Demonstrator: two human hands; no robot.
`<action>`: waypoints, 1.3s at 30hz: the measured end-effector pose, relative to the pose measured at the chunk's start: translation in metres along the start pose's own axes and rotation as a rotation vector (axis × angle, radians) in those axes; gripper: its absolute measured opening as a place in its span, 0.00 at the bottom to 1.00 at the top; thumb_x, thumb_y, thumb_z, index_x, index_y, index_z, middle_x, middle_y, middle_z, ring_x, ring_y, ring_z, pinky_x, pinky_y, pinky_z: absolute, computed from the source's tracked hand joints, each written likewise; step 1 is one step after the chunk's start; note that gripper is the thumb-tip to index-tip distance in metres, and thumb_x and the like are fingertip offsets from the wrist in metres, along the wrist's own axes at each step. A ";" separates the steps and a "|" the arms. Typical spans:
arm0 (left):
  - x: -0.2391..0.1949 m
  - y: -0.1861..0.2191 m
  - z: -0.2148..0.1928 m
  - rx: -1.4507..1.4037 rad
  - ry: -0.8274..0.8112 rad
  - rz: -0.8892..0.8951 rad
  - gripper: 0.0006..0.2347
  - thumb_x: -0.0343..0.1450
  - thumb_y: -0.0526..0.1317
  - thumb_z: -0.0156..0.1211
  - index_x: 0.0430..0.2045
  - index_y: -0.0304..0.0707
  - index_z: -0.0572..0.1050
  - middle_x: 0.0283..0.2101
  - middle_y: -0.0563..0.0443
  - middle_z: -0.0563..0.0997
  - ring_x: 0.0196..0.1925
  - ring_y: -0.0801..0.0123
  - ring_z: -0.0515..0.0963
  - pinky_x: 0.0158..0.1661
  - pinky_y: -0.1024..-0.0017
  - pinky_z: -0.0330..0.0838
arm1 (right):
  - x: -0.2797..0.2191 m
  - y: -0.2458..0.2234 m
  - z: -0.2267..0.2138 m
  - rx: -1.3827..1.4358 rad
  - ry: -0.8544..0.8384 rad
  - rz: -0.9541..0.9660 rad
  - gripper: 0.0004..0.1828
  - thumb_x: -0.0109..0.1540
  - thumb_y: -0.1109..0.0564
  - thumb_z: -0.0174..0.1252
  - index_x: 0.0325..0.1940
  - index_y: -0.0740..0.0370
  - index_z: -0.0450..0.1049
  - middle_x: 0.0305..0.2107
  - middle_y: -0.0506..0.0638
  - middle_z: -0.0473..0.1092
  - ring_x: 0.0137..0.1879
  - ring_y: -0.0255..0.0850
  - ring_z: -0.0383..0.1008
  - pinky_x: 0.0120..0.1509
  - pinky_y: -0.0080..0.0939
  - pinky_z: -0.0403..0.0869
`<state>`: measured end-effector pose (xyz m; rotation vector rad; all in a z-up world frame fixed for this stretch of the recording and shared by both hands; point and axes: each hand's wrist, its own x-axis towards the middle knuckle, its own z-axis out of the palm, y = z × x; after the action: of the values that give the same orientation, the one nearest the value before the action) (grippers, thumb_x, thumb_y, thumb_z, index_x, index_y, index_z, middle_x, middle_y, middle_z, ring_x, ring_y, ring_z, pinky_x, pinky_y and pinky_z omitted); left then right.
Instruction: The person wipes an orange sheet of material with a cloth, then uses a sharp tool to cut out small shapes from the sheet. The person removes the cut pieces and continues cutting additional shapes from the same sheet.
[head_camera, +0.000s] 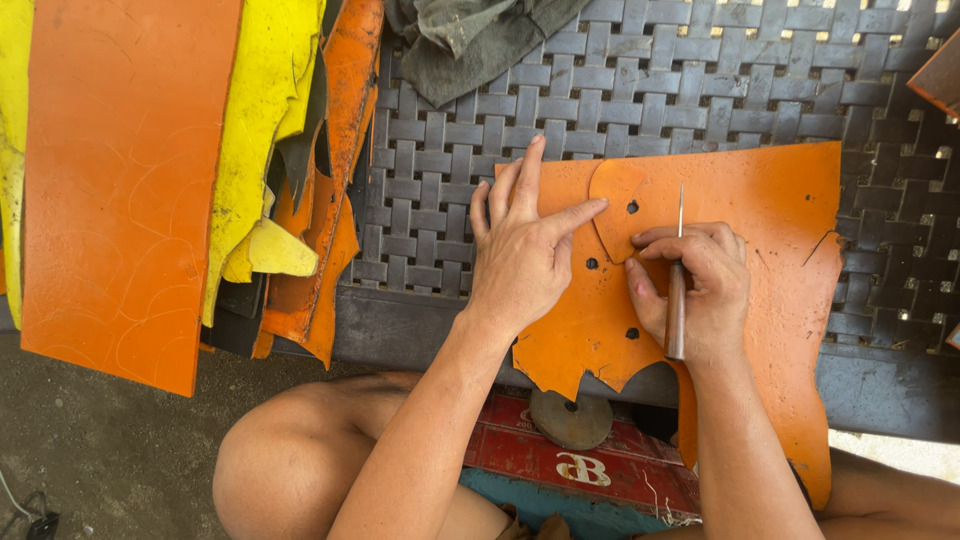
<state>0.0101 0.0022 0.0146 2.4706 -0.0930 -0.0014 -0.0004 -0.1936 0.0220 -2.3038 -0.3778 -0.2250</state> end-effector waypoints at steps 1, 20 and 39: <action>0.000 0.001 -0.001 -0.003 -0.004 -0.005 0.16 0.69 0.32 0.61 0.45 0.61 0.85 0.76 0.41 0.50 0.77 0.49 0.50 0.72 0.38 0.38 | 0.000 0.001 -0.001 0.009 -0.002 -0.002 0.13 0.54 0.65 0.69 0.38 0.58 0.74 0.44 0.45 0.78 0.51 0.45 0.72 0.61 0.44 0.67; 0.018 0.019 -0.009 0.032 -0.016 -0.097 0.08 0.65 0.44 0.70 0.36 0.55 0.86 0.69 0.37 0.61 0.70 0.42 0.56 0.64 0.35 0.46 | -0.004 0.006 0.004 -0.007 0.011 -0.013 0.13 0.59 0.62 0.74 0.39 0.58 0.73 0.44 0.44 0.79 0.51 0.45 0.71 0.61 0.45 0.69; 0.032 0.050 -0.016 0.527 -0.429 0.137 0.09 0.69 0.34 0.54 0.32 0.36 0.84 0.66 0.45 0.70 0.27 0.59 0.85 0.46 0.53 0.73 | 0.064 0.034 -0.019 0.710 -0.072 0.469 0.17 0.73 0.50 0.44 0.44 0.62 0.76 0.33 0.52 0.75 0.38 0.38 0.71 0.46 0.39 0.72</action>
<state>0.0387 -0.0287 0.0591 2.9401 -0.5038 -0.5084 0.0703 -0.2168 0.0297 -1.6335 0.0597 0.2033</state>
